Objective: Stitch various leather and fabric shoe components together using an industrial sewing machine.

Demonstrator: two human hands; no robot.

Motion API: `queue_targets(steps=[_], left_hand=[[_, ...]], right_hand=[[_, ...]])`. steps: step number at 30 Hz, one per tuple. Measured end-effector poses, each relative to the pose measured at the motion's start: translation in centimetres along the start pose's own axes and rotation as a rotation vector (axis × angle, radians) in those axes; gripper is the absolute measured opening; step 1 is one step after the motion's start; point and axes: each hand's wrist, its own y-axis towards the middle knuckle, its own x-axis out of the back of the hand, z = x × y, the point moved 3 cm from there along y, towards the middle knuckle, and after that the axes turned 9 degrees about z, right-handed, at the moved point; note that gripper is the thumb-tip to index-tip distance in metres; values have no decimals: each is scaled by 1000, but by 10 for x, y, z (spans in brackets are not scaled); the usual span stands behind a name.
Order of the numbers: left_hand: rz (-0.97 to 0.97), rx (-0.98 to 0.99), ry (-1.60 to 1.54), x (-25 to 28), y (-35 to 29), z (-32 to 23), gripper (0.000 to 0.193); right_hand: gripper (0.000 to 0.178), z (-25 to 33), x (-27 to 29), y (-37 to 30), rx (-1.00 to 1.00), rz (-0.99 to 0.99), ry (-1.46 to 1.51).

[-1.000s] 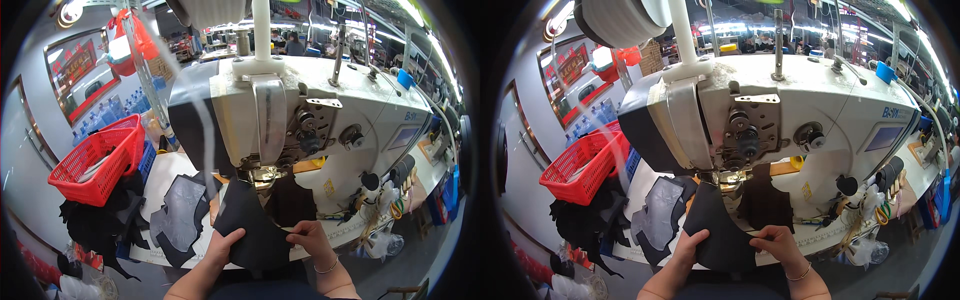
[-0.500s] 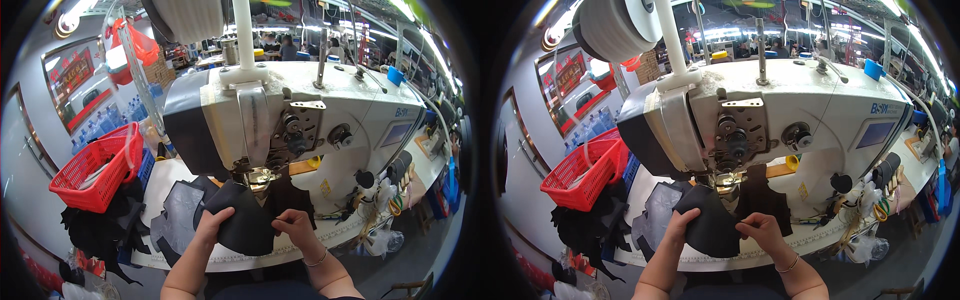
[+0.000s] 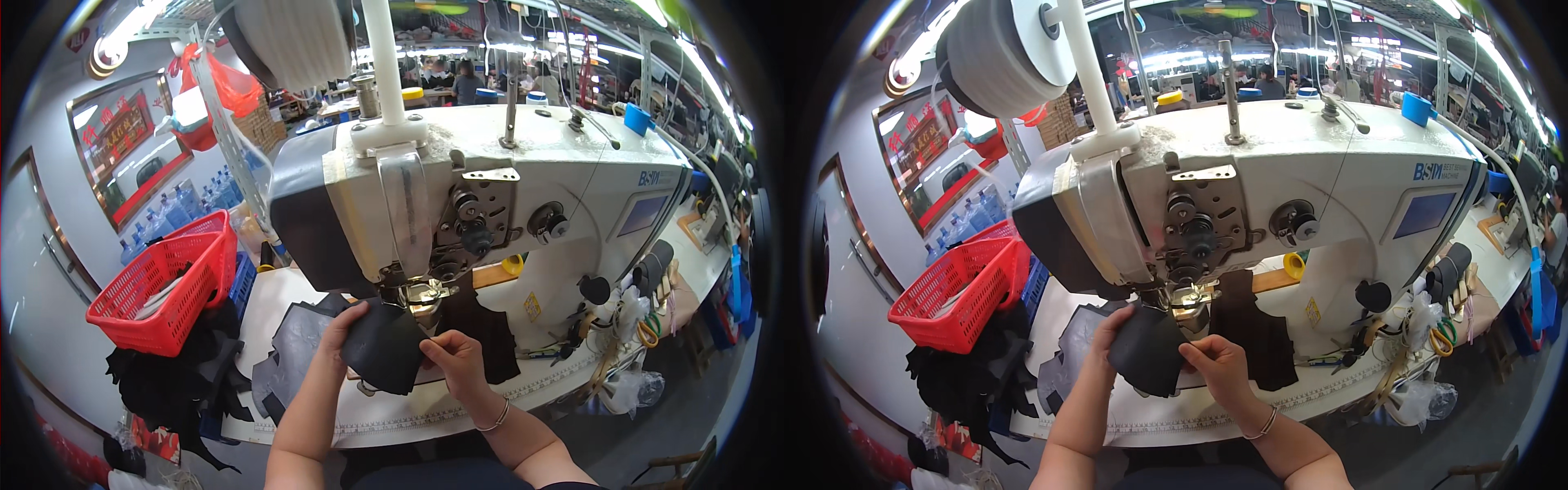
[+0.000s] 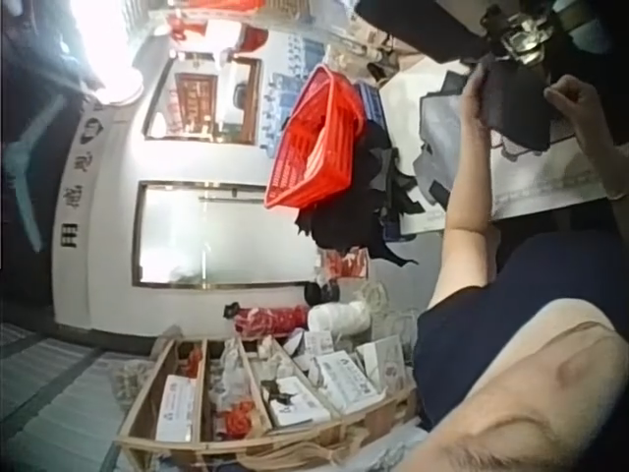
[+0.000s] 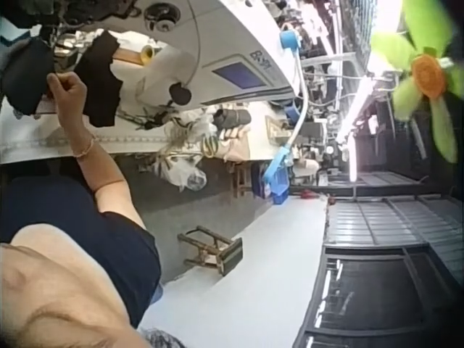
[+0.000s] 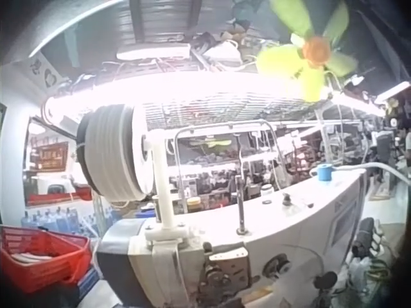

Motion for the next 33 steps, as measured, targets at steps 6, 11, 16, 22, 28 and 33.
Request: queue_targets(steps=[6, 11, 16, 22, 28, 33], left_hand=[[480, -505, -233, -75, -51, 57, 87], [-159, -301, 57, -69, -47, 83, 37], [-236, -365, 40, -86, -51, 72, 28], [-233, -308, 56, -79, -51, 58, 29], [-305, -498, 373, -60, -49, 32, 44], [-553, -957, 1810, -109, -71, 23, 88]], right_hand=[[10, -7, 7, 4, 28, -56, -92], [10, -4, 1, 3, 2, -52, -105], [11, 2, 9, 5, -69, 45, -35], [10, -8, 1, 13, -56, 98, 153], [12, -5, -18, 20, 14, -29, 120], [12, -14, -14, 23, 44, -80, 159]])
